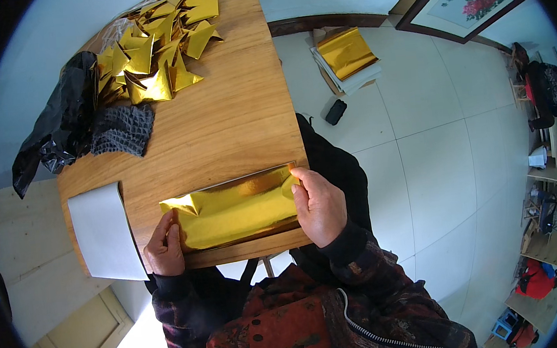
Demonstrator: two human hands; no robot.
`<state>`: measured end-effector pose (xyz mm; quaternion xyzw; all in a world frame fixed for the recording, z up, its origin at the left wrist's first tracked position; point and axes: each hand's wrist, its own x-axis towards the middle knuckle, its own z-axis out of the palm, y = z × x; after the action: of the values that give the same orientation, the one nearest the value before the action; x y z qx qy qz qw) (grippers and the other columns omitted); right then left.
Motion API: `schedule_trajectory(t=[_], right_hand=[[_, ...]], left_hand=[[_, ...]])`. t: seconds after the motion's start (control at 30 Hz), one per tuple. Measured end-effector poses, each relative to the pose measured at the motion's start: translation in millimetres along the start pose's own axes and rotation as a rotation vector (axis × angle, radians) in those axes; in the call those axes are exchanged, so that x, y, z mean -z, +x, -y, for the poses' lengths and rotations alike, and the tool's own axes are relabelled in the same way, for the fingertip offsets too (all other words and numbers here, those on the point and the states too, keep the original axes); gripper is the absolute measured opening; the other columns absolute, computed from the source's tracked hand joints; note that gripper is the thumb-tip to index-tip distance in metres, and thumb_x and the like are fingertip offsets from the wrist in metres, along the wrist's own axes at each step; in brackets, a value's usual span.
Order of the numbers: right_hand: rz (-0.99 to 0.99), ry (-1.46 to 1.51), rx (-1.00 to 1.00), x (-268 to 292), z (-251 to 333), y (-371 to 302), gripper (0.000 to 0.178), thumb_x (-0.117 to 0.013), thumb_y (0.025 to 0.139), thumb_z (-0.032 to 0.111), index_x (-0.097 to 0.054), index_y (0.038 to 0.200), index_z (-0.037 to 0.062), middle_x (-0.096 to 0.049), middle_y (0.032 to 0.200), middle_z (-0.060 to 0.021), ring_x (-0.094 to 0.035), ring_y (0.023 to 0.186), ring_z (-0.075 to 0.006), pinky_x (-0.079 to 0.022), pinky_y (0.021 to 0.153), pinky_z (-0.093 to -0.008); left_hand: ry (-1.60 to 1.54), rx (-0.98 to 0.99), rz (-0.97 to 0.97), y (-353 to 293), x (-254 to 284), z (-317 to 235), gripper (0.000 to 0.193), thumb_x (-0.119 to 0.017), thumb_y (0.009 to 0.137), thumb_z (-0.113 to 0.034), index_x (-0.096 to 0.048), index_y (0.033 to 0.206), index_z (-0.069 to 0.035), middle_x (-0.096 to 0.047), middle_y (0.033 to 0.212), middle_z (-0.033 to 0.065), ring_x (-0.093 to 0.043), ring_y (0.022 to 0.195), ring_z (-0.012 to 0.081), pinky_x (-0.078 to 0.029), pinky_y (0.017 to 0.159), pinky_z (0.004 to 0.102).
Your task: The person folds a sheet of gold paper into a small triangular packet by hand. They repeatedly crease and align edges to form a compact shape and place the finished packet on the table.
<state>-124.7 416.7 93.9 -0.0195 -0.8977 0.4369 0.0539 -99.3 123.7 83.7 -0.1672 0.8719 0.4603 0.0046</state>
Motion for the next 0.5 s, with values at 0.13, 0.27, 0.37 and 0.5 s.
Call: schedule_trajectory(t=[0.13, 0.27, 0.37, 0.5], right_hand=[[0.004, 0.007, -0.011, -0.2, 0.2, -0.2, 0.024, -0.061, 0.084, -0.002, -0.061, 0.108, -0.0017, -0.067, 0.1, -0.0198, -0.067, 0.088, -0.0359, -0.055, 0.076, -0.0375], [0.008, -0.003, -0.009, 0.3, -0.1, 0.1, 0.025, -0.061, 0.084, -0.002, -0.061, 0.109, -0.0017, -0.067, 0.1, -0.0199, -0.067, 0.088, -0.0361, -0.055, 0.076, -0.0376], [0.012, -0.014, -0.011, 0.4, -0.2, 0.0, 0.025, -0.061, 0.084, -0.002, -0.061, 0.109, -0.0016, -0.067, 0.1, -0.0199, -0.066, 0.088, -0.0362, -0.055, 0.076, -0.0378], [0.013, -0.044, -0.011, -0.3, -2.3, -0.1, 0.024, -0.061, 0.084, -0.001, -0.061, 0.108, -0.0009, -0.067, 0.099, -0.0197, -0.066, 0.087, -0.0362, -0.055, 0.075, -0.0386]], left_hand=[[0.018, 0.003, -0.002, 0.3, 0.3, 1.2, 0.027, -0.061, 0.09, -0.003, -0.066, 0.117, 0.0, -0.072, 0.105, 0.0169, -0.07, 0.095, 0.0206, -0.053, 0.083, 0.0274], [-0.005, -0.001, -0.003, 0.9, -0.8, 3.6, 0.027, -0.061, 0.091, -0.003, -0.066, 0.117, 0.0, -0.072, 0.105, 0.0168, -0.07, 0.095, 0.0211, -0.053, 0.083, 0.0277], [-0.003, -0.005, -0.006, 0.0, -0.6, 2.7, 0.027, -0.061, 0.09, -0.003, -0.066, 0.117, 0.0, -0.072, 0.105, 0.0169, -0.07, 0.095, 0.0214, -0.053, 0.084, 0.028], [0.003, -0.008, -0.008, 0.7, -0.6, -1.2, 0.028, -0.061, 0.09, -0.004, -0.066, 0.117, 0.0, -0.072, 0.105, 0.0169, -0.07, 0.095, 0.0212, -0.053, 0.084, 0.0278]])
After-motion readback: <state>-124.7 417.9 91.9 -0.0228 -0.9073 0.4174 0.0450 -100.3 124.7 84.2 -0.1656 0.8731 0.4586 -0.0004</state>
